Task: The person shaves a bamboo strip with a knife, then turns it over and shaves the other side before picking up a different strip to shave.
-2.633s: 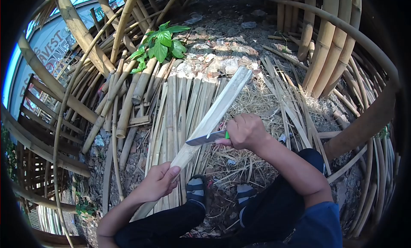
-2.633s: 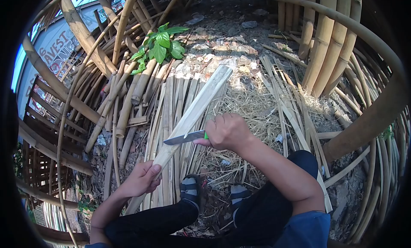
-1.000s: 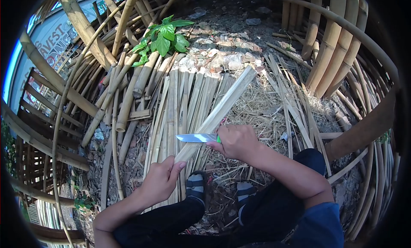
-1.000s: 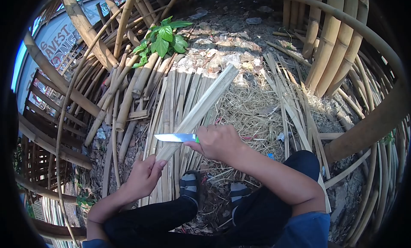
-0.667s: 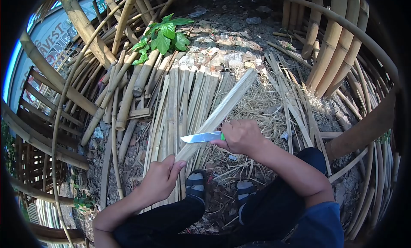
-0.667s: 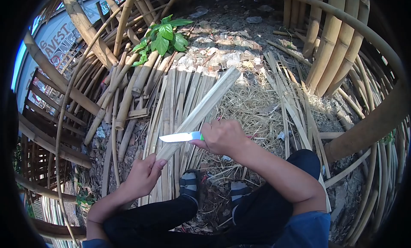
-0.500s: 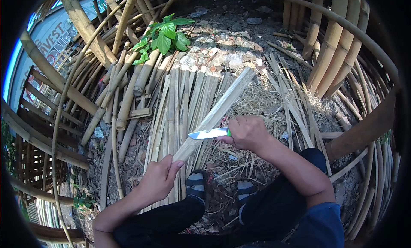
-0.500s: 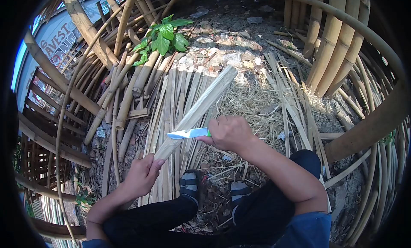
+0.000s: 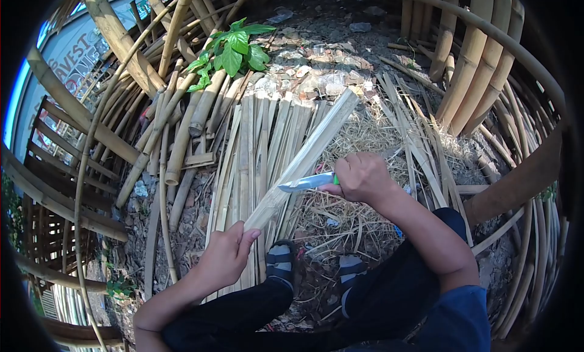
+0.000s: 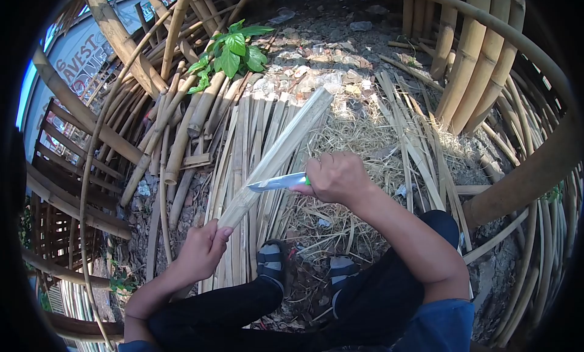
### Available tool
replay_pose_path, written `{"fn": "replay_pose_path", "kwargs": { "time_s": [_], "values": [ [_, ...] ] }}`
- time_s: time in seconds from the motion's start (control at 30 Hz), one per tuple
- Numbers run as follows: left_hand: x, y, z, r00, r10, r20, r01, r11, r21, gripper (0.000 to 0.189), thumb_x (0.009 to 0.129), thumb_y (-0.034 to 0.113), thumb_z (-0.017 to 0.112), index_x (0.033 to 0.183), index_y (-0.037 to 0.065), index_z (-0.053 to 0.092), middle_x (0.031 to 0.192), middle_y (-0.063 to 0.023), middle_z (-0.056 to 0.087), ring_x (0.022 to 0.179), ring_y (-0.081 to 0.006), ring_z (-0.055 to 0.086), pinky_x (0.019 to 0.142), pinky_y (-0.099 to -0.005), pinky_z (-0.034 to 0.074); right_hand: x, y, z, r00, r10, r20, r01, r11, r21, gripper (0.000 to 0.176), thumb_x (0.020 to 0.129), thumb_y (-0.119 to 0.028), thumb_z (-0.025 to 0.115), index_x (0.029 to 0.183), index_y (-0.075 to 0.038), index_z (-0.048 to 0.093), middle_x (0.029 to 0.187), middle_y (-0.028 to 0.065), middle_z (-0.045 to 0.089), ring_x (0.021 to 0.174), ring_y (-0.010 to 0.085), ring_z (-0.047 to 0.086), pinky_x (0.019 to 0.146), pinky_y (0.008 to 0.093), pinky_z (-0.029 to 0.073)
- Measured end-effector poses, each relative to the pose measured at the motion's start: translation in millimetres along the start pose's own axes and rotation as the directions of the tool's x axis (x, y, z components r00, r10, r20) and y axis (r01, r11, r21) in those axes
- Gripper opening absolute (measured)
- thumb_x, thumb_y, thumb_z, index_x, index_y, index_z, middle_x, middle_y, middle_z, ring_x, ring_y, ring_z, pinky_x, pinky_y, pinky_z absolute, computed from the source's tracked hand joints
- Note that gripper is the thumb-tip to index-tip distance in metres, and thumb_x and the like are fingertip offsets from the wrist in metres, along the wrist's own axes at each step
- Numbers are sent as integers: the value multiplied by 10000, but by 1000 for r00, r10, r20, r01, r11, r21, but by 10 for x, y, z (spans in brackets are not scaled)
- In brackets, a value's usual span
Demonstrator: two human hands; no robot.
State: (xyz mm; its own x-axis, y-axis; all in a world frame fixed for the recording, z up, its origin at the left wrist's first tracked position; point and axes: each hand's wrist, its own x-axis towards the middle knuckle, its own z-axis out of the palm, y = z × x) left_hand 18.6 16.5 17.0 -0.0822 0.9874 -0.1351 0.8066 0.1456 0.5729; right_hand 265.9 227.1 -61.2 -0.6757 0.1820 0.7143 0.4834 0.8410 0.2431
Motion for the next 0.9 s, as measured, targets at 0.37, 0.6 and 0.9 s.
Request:
{"fn": "replay_pose_path", "kwargs": {
  "time_s": [0.37, 0.6, 0.9],
  "values": [
    [8, -113, 30, 998, -67, -7, 66, 996, -63, 411, 1048, 287, 513, 777, -22, 536, 531, -75, 543, 462, -139, 549, 470, -329, 431, -114, 134, 16, 999, 4, 40, -3, 1000, -31, 596, 925, -620, 542, 619, -111, 492, 518, 41, 501, 413, 198, 530, 396, 329, 432],
    [39, -207, 8, 981, -190, -27, 182, 965, -189, 426, 1041, 284, 528, 764, -40, 539, 529, -103, 533, 453, -182, 519, 472, -363, 415, -1, -51, -157, 871, 263, 415, -413, 850, 329, 538, 931, -553, 586, 878, -18, 595, 681, 155, 624, 617, 341, 637, 560, 450, 491],
    [49, -156, 25, 983, -183, -22, 175, 965, -195, 439, 1046, 293, 517, 742, -24, 526, 518, -83, 522, 453, -164, 513, 471, -353, 412, 23, -486, -66, 981, 161, 106, -192, 820, 539, 388, 971, -387, 577, 803, -40, 536, 642, 115, 541, 541, 299, 581, 491, 390, 475]
  ]
}}
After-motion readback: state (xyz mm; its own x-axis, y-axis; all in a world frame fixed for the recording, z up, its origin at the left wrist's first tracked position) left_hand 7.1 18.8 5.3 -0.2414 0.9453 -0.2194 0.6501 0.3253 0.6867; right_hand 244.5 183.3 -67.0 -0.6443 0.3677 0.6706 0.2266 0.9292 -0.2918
